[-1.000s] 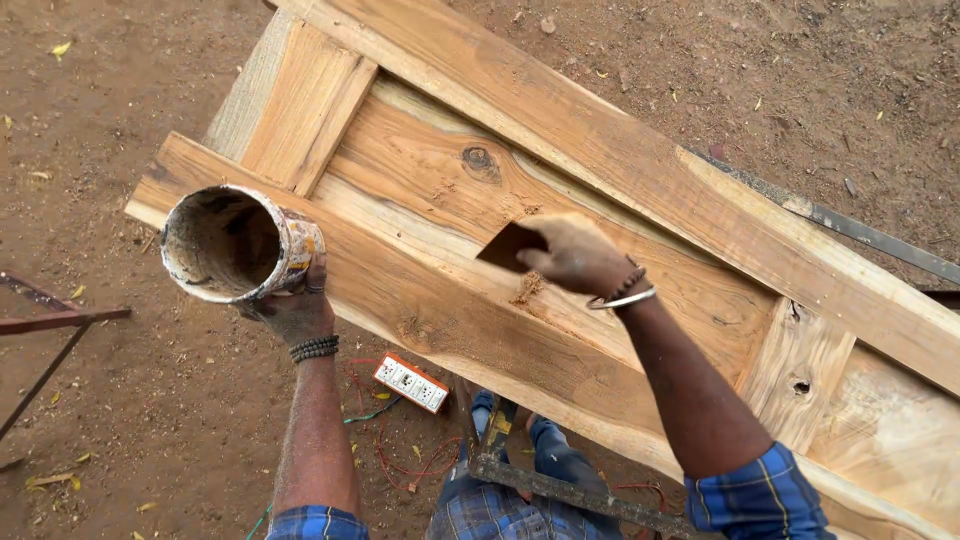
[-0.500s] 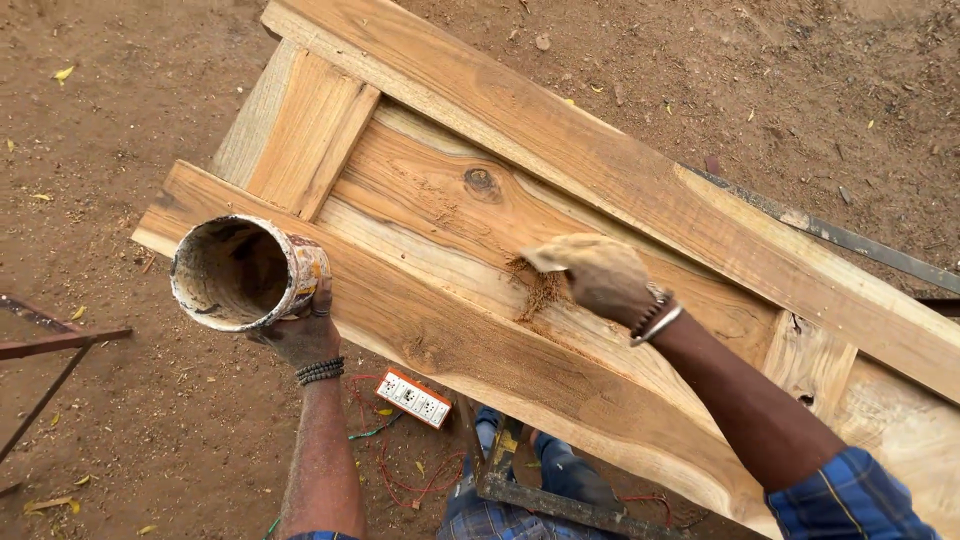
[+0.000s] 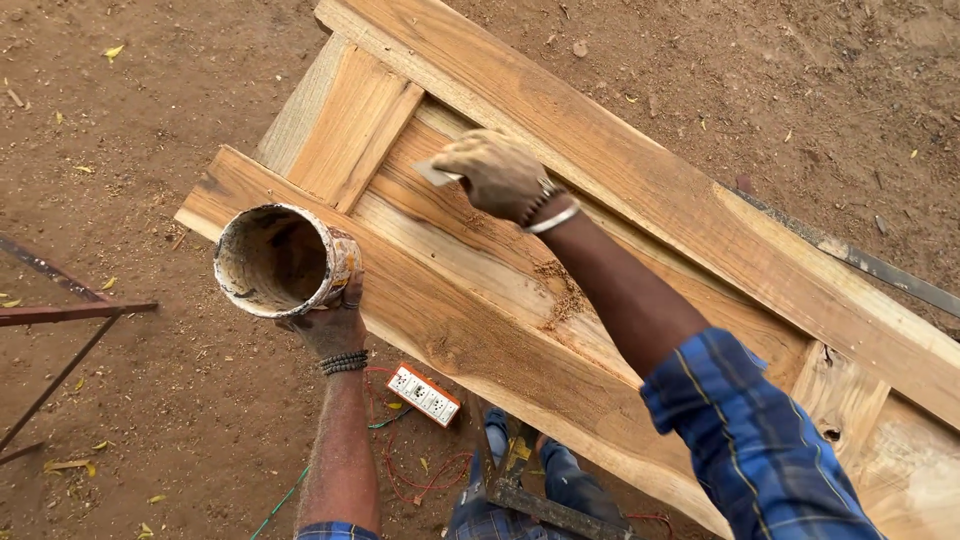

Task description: The recorder is sanding and polishing a wooden door frame using an electric angle grinder with a sanding pad and manual sandpaper to smooth the surface.

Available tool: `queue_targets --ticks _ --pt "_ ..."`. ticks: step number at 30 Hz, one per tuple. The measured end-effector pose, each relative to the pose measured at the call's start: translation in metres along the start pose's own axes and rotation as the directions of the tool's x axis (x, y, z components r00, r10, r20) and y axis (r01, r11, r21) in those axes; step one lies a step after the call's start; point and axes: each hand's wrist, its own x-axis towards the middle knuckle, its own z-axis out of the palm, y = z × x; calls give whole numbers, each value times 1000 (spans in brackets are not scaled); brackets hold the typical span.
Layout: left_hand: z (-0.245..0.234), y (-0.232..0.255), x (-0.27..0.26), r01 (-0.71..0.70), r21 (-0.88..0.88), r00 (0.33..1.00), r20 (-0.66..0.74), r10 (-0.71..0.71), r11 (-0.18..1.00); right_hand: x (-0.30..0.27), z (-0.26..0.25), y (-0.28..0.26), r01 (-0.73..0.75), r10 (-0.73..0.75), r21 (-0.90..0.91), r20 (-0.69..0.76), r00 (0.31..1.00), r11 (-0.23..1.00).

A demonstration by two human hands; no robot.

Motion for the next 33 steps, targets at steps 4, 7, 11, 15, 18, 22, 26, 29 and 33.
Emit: queue_targets --ticks 4,7,11,15,18,22,26,29,33 --pt "1 -1 4 -43 112 999 -5 44 993 43 -14 -15 -118 169 -145 420 891 982" --pt "4 -12 3 -61 114 998 18 60 992 -8 -56 -32 -35 144 -185 616 775 982" --pt "1 -11 6 -87 157 996 39 81 984 -128 -94 -18 -5 25 -42 510 860 999" --pt "1 -3 6 -74 88 996 -34 77 993 -174 -122 -8 -259 283 -118 476 832 959" --pt "-13 35 7 -61 -77 998 -33 58 995 -187 -121 -29 -480 569 -306 431 700 822" --pt "-10 37 -2 -50 -119 999 2 51 992 -216 -100 -66 -307 404 -489 103 909 816" --pt "-14 17 -12 -61 219 996 74 46 974 -204 -163 -55 -903 857 -165 421 298 396" --pt "-35 38 -23 -33 202 996 85 16 979 -271 -165 -9 -873 928 409 136 347 267" --pt "-78 96 -60 -43 160 999 26 39 986 -359 -154 9 -770 962 638 214 171 -5"
